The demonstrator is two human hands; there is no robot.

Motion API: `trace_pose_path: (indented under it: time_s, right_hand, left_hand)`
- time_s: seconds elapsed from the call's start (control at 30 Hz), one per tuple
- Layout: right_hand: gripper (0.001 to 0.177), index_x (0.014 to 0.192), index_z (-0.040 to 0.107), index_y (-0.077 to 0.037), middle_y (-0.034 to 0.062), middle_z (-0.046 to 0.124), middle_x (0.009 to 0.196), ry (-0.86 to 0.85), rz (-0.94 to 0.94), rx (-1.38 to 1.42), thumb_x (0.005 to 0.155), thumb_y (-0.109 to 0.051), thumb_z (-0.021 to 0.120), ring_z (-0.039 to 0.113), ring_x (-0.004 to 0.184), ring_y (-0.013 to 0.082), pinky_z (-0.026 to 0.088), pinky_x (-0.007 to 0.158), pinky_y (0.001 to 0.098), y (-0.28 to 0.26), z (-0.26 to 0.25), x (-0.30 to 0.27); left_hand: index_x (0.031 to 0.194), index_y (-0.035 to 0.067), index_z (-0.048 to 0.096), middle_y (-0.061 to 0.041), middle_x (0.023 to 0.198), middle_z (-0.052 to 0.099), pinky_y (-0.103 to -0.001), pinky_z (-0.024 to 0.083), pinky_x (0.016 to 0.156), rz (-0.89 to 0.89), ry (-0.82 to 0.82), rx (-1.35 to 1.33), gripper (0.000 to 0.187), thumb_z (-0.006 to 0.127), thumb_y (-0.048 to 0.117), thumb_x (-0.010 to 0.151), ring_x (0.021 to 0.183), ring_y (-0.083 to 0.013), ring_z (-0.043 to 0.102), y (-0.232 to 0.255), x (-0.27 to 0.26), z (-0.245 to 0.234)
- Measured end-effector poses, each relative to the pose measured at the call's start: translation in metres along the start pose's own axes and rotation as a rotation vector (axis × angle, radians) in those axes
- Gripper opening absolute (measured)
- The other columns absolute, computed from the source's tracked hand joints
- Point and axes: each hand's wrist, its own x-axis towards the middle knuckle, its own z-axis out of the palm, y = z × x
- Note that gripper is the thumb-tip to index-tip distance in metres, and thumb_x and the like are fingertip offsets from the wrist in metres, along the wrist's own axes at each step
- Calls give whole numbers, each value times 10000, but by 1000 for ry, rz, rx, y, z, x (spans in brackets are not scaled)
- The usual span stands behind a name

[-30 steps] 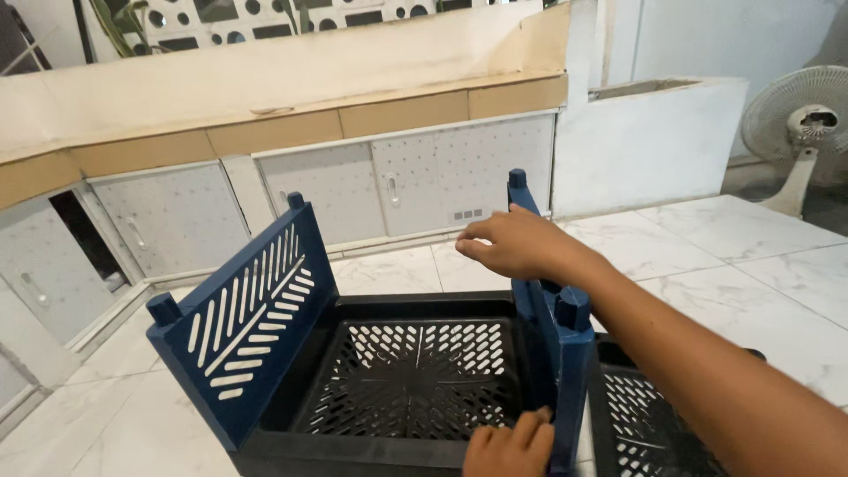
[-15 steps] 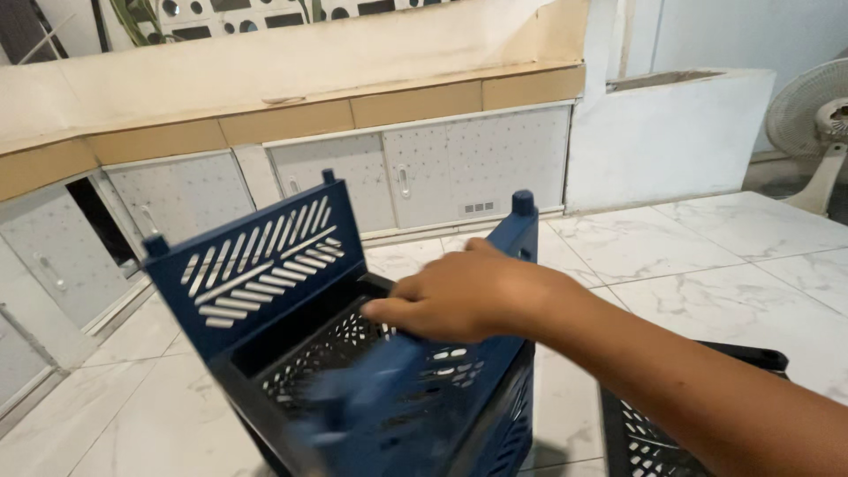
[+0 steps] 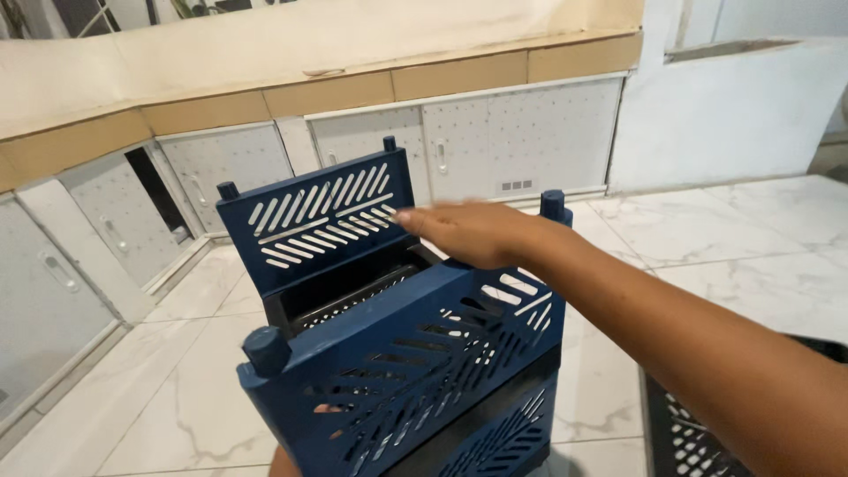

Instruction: The person assembles a stackable plastic crate by hand. They place a black base on the floor, then attach blue side panels one by one, followed by a black top frame, completing the crate structure.

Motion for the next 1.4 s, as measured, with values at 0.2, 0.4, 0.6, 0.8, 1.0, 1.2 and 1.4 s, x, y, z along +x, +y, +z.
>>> trace_pose_path:
  time_s: [0.2,0.4,0.6,0.8,1.0,1.2,1.4]
  right_hand:
    - [411,1131,767,-162,70,802,963,344,119,199,937,-430,523,776,897,246,577,814,381,-16,-7,-21]
    - [272,1132,696,-52,116,723,1045,903,-242,315,973,-219,551,692,921,229,552,801,360,-3,27,-64]
    - [687,1499,424,11,183,500,1446,999,305,987,1048,-507,438,437,1376,252,264,1172,409,114,88,-73]
    - [946,1379,541,-34,187,646,1332,78,510,1052,599,-425,907,657,1280,265,554,1070,475,188,183,-122]
    - [844,1270,639,-18,171,743,1209,313,527,805,563,-378,929,727,1189,263,491,1113,422,139,208,-164]
    - [840,1359,506,-17,206,722,1244,321,359,619,675,-447,738,707,1212,292,490,1112,441,78,121,-142]
    - [846,1448,373,-16,242,701,1279,603,-15,380,787,-515,546,687,1234,322,489,1112,460,15,-30,-53]
  left_hand:
    - [1340,220,586,-100,1346,590,-522,346,1108,111,367,143,552,747,255,813,1233,-252,579,33,105,-75]
    - [1431,213,555,-141,1423,572,-570,325,1190,62,276,311,737,759,232,723,1353,-300,569,94,214,-44]
    - [1297,14,631,-101,976,632,-447,440,983,-140,-2,289,698,790,369,716,901,-281,605,83,254,-12]
    - [1208,2,700,-92,878,635,-403,474,894,-11,72,332,682,797,457,709,803,-256,606,71,240,1]
    - [1150,83,728,-75,941,684,-408,463,895,174,239,202,679,745,649,775,857,-229,639,37,228,-18]
    - [812,111,695,-33,852,672,-475,371,1013,-246,276,-95,349,605,446,843,926,-248,594,15,239,-7]
    - [820,60,648,-68,917,650,-513,333,1095,-229,429,-94,310,549,333,928,979,-286,565,20,242,18]
